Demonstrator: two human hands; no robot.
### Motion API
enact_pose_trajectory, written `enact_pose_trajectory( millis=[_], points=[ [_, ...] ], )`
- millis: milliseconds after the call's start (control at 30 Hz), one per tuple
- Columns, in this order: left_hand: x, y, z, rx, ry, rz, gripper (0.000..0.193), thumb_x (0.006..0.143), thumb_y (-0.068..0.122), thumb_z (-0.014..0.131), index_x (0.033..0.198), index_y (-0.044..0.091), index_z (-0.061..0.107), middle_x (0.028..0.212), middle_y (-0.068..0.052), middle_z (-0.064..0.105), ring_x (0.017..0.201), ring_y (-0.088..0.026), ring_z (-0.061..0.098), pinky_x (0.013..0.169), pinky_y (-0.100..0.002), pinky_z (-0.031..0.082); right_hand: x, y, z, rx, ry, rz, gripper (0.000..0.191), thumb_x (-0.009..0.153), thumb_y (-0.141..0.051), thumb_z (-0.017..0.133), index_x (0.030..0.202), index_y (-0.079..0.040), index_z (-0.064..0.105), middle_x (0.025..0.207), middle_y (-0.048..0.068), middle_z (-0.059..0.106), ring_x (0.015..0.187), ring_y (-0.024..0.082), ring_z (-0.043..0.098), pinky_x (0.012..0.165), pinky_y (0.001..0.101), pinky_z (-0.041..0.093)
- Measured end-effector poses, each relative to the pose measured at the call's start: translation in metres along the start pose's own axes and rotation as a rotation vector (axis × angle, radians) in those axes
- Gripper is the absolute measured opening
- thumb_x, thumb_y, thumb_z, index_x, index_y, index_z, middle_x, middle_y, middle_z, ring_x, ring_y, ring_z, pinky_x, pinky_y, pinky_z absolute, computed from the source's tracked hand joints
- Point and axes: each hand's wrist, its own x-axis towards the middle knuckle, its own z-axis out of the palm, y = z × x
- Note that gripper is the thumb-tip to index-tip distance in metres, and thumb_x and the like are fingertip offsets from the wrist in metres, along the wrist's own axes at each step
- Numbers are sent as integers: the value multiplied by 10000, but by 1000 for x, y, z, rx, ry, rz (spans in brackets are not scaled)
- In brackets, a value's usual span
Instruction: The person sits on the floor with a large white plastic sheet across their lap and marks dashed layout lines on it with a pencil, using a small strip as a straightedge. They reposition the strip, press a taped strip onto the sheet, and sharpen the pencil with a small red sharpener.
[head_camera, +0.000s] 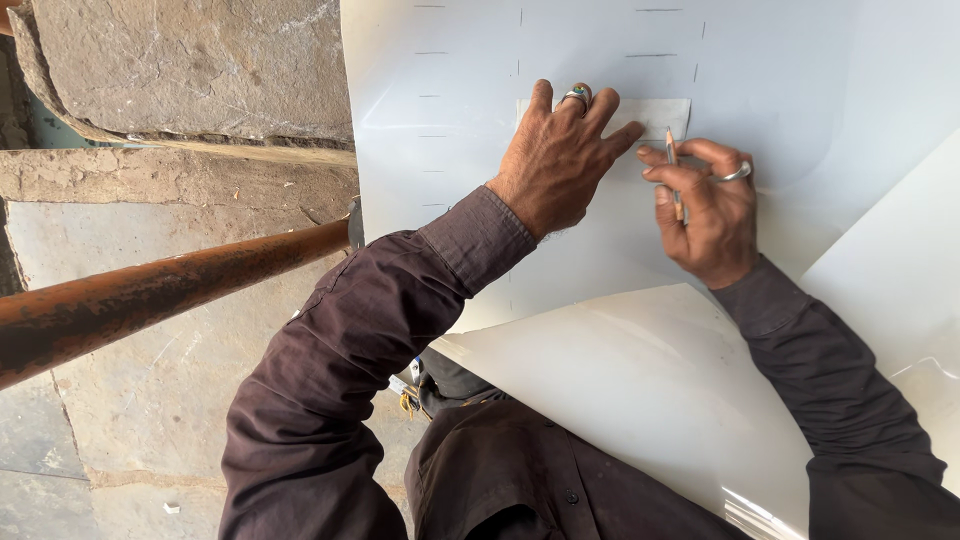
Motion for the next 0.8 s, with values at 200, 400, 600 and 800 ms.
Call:
enact_pose_trajectory(
  millis=[200, 400, 600, 800],
  points=[
    [0, 0, 2, 28, 48, 2, 570, 817, 187, 696, 1372, 274, 600, 1187, -104, 510, 1064, -267, 558, 938, -597, 460, -14, 0, 6, 180, 87, 268, 196, 1084, -106, 601, 1253, -57, 689, 1092, 102, 644, 1070, 239, 557, 915, 401, 483],
    [0, 1, 1, 30, 15, 2, 564, 841, 173, 693, 1385, 288, 599, 1189, -102, 510, 1067, -263, 558, 952, -598, 458, -23, 5, -4, 8, 204, 103, 141, 1043, -205, 649, 1041, -74, 701, 1066, 144, 626, 1058, 304, 559, 916, 441, 494],
    [1, 0, 0, 21, -4, 7, 556, 865, 169, 685, 1402, 279, 592, 1179, -110, 513, 1051, -271, 570, 935, -585, 463, -12, 2, -5, 591, 137, 457, 125, 1122, -157, 670, 1135, -33, 684, 1040, 109, 712, 957, 155, 694, 832, 287, 561],
    [1, 1, -1, 46, 12, -2, 577, 816, 193, 700, 1375, 280, 586, 1164, -85, 523, 1048, -256, 589, 929, -577, 471, 0, 7, -1, 734, 33, 469, 85, 1034, -47, 600, 1101, 1, 621, 1058, 103, 720, 997, 108, 694, 827, 261, 531]
  ],
)
